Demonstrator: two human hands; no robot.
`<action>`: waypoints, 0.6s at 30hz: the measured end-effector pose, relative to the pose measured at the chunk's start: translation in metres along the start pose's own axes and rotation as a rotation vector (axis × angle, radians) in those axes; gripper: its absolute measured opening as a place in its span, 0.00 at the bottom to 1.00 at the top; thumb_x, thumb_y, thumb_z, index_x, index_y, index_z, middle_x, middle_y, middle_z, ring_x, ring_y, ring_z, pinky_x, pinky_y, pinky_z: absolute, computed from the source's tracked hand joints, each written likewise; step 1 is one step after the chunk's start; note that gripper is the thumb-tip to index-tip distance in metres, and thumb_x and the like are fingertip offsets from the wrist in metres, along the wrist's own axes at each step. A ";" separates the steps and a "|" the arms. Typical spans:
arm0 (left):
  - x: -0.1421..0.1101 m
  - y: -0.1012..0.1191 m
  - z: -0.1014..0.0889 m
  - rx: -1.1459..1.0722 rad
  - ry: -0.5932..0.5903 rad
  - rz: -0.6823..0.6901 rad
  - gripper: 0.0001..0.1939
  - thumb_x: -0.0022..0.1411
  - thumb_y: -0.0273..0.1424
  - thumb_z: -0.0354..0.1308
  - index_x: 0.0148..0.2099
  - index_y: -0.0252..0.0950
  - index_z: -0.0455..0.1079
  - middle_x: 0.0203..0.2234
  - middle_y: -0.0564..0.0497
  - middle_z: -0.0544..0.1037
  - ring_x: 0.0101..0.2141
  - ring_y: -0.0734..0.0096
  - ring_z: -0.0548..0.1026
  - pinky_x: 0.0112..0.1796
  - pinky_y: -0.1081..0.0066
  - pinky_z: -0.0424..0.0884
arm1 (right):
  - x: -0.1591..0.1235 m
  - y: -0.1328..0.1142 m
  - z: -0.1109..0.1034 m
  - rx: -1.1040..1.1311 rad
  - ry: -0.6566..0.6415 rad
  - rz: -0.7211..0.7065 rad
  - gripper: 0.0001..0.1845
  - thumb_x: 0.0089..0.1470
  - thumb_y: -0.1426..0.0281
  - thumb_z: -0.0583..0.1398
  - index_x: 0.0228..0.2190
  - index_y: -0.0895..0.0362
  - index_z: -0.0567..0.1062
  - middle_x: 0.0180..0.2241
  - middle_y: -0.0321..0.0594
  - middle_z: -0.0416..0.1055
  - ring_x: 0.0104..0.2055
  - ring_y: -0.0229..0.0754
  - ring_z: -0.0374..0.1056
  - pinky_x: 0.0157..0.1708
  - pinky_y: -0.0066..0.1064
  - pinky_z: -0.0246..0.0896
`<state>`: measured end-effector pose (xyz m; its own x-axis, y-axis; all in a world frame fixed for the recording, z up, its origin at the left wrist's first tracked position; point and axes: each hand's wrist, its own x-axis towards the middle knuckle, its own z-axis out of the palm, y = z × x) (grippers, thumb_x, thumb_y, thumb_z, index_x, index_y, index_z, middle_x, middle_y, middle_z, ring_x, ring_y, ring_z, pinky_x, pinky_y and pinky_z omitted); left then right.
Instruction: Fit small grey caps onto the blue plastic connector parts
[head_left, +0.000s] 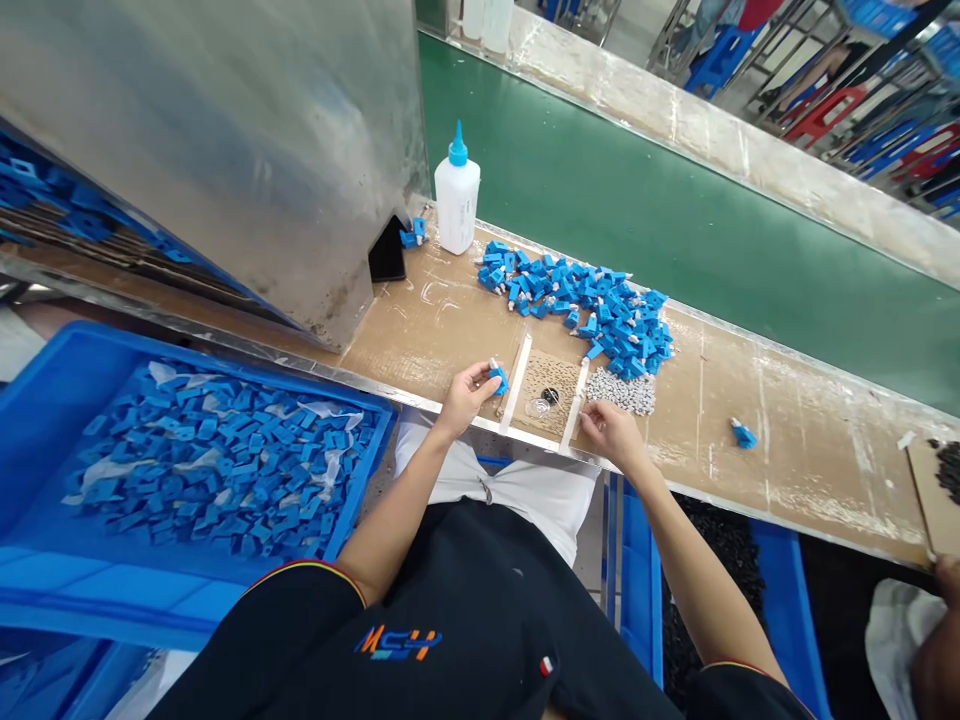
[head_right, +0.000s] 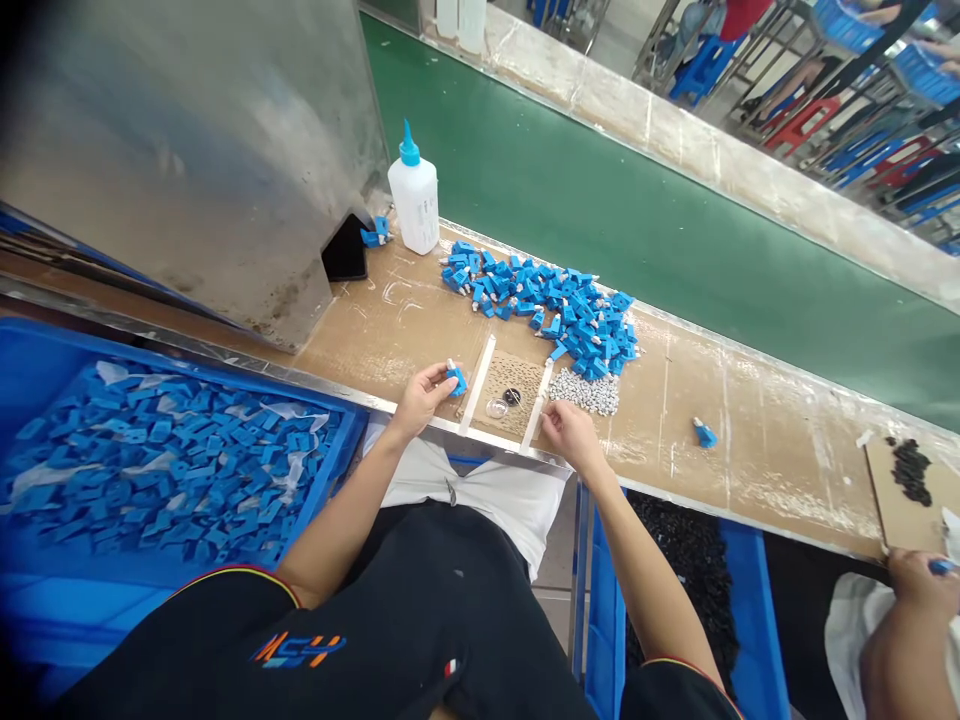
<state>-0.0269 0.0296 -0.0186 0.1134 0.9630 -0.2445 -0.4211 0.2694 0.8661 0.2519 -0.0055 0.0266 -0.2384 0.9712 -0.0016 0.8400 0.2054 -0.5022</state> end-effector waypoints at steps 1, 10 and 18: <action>0.000 0.000 0.000 -0.005 0.000 0.002 0.23 0.48 0.39 0.73 0.45 0.33 0.76 0.34 0.50 0.79 0.33 0.70 0.80 0.37 0.72 0.77 | 0.002 -0.005 -0.004 0.052 -0.010 0.015 0.10 0.59 0.66 0.55 0.26 0.53 0.68 0.25 0.38 0.71 0.27 0.41 0.67 0.30 0.32 0.63; -0.004 0.001 0.000 -0.059 -0.070 0.011 0.24 0.45 0.45 0.76 0.37 0.33 0.75 0.27 0.53 0.77 0.28 0.76 0.77 0.34 0.73 0.78 | 0.025 -0.055 -0.009 0.020 -0.035 -0.164 0.08 0.59 0.69 0.55 0.28 0.53 0.69 0.25 0.37 0.71 0.27 0.40 0.67 0.29 0.31 0.61; -0.004 0.002 -0.002 -0.044 -0.093 0.012 0.27 0.46 0.47 0.75 0.38 0.32 0.74 0.28 0.53 0.77 0.29 0.74 0.77 0.36 0.72 0.77 | 0.038 -0.069 0.008 -0.474 -0.100 -0.330 0.12 0.64 0.73 0.53 0.29 0.55 0.70 0.29 0.44 0.72 0.31 0.44 0.68 0.33 0.33 0.58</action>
<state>-0.0298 0.0261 -0.0171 0.1900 0.9630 -0.1911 -0.4614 0.2594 0.8484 0.1808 0.0161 0.0539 -0.5504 0.8349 -0.0042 0.8340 0.5496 -0.0489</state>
